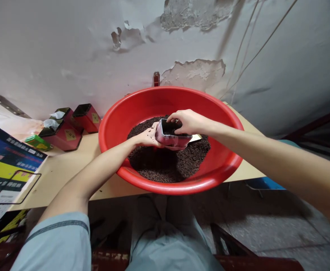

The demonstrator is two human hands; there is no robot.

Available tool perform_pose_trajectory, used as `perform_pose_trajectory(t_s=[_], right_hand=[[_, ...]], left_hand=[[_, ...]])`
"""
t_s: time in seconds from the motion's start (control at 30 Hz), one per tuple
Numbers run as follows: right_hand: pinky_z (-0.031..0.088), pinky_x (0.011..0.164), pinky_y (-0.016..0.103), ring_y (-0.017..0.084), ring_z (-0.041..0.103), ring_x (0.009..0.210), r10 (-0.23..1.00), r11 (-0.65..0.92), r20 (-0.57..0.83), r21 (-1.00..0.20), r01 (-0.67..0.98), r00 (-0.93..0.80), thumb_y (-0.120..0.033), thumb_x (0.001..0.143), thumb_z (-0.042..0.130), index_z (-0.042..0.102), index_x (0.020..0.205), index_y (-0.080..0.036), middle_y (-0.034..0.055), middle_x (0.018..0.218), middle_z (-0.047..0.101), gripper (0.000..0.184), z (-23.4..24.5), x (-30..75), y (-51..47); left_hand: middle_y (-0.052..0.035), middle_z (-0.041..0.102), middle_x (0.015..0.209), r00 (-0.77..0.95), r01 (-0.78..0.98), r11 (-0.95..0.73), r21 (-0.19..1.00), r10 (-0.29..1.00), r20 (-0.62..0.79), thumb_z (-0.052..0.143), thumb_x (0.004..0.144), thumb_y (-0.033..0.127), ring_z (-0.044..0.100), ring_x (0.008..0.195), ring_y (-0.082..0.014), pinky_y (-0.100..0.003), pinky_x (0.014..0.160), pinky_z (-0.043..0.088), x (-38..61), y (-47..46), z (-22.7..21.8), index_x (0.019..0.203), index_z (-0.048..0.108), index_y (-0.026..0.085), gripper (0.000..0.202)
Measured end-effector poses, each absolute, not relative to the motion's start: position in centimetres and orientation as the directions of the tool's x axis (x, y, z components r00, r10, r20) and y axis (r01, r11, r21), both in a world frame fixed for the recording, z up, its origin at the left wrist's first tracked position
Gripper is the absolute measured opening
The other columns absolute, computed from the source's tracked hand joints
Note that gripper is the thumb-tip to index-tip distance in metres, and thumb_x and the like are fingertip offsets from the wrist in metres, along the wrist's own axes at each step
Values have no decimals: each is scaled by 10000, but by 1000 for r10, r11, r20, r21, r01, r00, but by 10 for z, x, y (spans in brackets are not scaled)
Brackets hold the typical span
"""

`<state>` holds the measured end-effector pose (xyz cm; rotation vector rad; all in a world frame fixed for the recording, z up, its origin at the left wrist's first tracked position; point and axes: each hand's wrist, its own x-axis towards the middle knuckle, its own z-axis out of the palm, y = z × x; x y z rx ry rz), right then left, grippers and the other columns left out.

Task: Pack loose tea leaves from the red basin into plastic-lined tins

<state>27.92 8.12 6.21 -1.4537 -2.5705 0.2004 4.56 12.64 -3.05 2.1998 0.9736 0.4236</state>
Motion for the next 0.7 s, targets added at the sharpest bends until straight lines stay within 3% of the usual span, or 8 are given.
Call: perform_pose_trajectory(t_s=[0.13,0.2,0.27,0.37,0.47,0.57,0.63,0.7], right_hand=[[530,928,355,247,711,986,828,544,296,-221,809,-476,-192,936,656,826,1094,-152,143,1124,759,236,75,279,54],[522,897,345,231,707,929,772,630,293,-242,738,-564,-226,1006,580,835,977,-155,140,1051,764,266,78,271,34],[520,869,328,218,716,892,694,705,100,-295,645,-713,-201,1018,545,838,964,-172,115,994,784,300,73,258,15],[545,921,365,269,757,1006,528,706,-337,-336,624,-779,-211,1025,543,800,1274,-189,139,1174,796,359,49,237,1],[495,1119,530,447,622,1374,450,642,-631,-262,720,-631,-404,994,669,506,1633,-249,238,1714,382,677,13,219,3],[239,1296,642,512,191,1622,438,545,-739,-234,805,-512,-585,1014,593,241,1723,-254,210,1798,-78,859,-17,207,7],[173,1309,668,496,75,1639,417,502,-762,-261,825,-495,-624,1043,497,204,1730,-237,200,1802,-63,841,-25,205,9],[224,1293,678,503,145,1632,389,482,-775,-290,827,-498,-631,1036,492,237,1728,-256,186,1814,19,827,-25,205,11]], left_hand=[[-164,490,1528,672,502,-506,701,739,52,900,575,499,451,1497,-427,-544,1296,351,45,128,-34,1564,330,161,1191],[-174,505,1509,669,519,-502,692,743,37,892,562,512,491,1465,-424,-520,1279,382,46,126,-33,1548,335,139,1193],[-180,534,1480,665,540,-485,688,747,5,884,554,529,539,1423,-425,-509,1255,414,48,123,-30,1553,308,126,1222],[-175,565,1453,657,550,-464,694,753,-17,882,565,543,566,1402,-426,-515,1236,436,50,118,-23,1571,271,131,1247],[-177,543,1490,650,541,-457,706,760,-6,902,568,552,546,1435,-421,-514,1243,433,48,116,-23,1570,294,152,1238],[-189,499,1537,651,522,-459,719,759,11,924,565,556,525,1464,-410,-508,1249,431,45,120,-29,1581,301,160,1256],[-184,498,1538,658,507,-467,724,753,25,926,569,534,513,1477,-404,-515,1255,426,44,122,-33,1581,304,165,1244],[-178,497,1542,663,499,-479,722,747,37,920,571,504,505,1484,-400,-524,1269,408,45,122,-33,1573,311,168,1220]])
